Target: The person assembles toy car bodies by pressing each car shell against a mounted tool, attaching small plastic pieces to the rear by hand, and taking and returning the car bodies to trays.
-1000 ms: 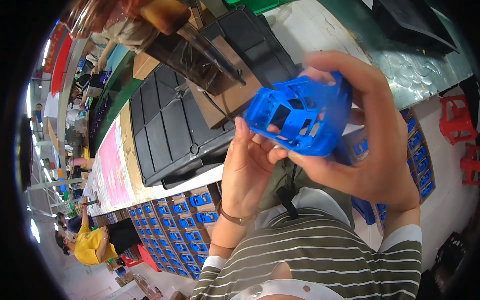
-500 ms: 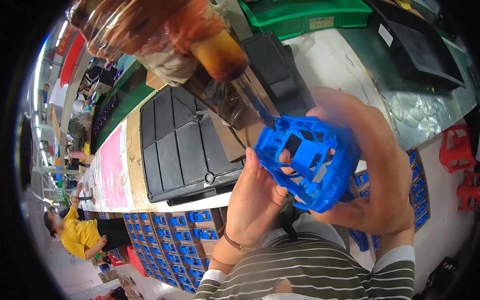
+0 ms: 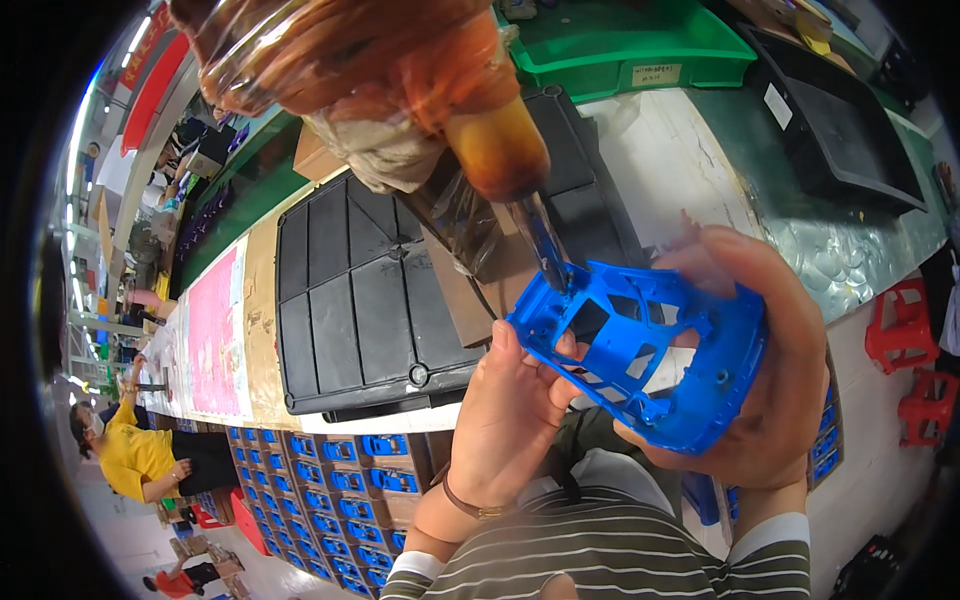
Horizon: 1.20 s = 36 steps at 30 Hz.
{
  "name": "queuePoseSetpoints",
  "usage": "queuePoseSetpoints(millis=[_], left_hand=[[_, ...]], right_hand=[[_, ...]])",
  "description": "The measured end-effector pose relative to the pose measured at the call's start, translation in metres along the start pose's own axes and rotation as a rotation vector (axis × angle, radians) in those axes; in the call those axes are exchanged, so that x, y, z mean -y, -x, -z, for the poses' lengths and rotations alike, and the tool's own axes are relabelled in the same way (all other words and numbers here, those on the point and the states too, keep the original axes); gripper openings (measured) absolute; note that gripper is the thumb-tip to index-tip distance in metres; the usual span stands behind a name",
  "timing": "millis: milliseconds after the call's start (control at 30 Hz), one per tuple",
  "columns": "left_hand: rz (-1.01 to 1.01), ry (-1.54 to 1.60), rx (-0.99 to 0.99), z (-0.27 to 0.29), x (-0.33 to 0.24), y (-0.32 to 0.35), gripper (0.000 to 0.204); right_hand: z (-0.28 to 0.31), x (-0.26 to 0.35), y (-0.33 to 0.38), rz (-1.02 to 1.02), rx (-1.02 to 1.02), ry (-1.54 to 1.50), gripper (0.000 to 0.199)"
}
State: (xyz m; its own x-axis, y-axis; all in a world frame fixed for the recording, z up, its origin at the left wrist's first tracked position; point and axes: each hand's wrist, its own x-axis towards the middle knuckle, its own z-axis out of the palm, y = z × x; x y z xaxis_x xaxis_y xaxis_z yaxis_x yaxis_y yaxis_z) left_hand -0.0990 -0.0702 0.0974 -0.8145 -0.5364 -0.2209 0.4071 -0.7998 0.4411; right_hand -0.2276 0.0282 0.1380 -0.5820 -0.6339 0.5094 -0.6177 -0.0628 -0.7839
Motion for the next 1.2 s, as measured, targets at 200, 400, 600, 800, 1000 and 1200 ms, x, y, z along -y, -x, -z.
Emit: queuePoseSetpoints(millis=[200,400,600,800,1000,1200], left_hand=[[-0.043,-0.076,-0.002,0.001,-0.0009,0.001,0.036],[-0.04,-0.054,0.03,0.0025,0.0011,-0.0011,0.037],[-0.04,-0.051,0.012,0.0003,-0.0002,-0.0006,0.036],[-0.013,-0.046,0.024,0.0007,-0.0028,-0.0004,0.034],[0.008,-0.041,0.02,0.0025,-0.0054,0.0004,0.033],[0.012,-0.054,0.015,0.0016,-0.0067,0.0001,0.032]], right_hand=[[0.0052,-0.0088,-0.0036,0.171,0.101,-0.075,0.091],[0.0026,-0.01,-0.0007,0.158,0.042,-0.105,0.093],[0.0039,-0.0113,-0.0005,0.186,0.032,-0.069,0.093],[0.0018,-0.0079,0.0004,0.165,-0.006,-0.045,0.09],[0.0006,-0.0109,0.0008,0.229,0.02,-0.066,0.089],[-0.001,-0.003,-0.0016,0.198,0.024,-0.081,0.086]])
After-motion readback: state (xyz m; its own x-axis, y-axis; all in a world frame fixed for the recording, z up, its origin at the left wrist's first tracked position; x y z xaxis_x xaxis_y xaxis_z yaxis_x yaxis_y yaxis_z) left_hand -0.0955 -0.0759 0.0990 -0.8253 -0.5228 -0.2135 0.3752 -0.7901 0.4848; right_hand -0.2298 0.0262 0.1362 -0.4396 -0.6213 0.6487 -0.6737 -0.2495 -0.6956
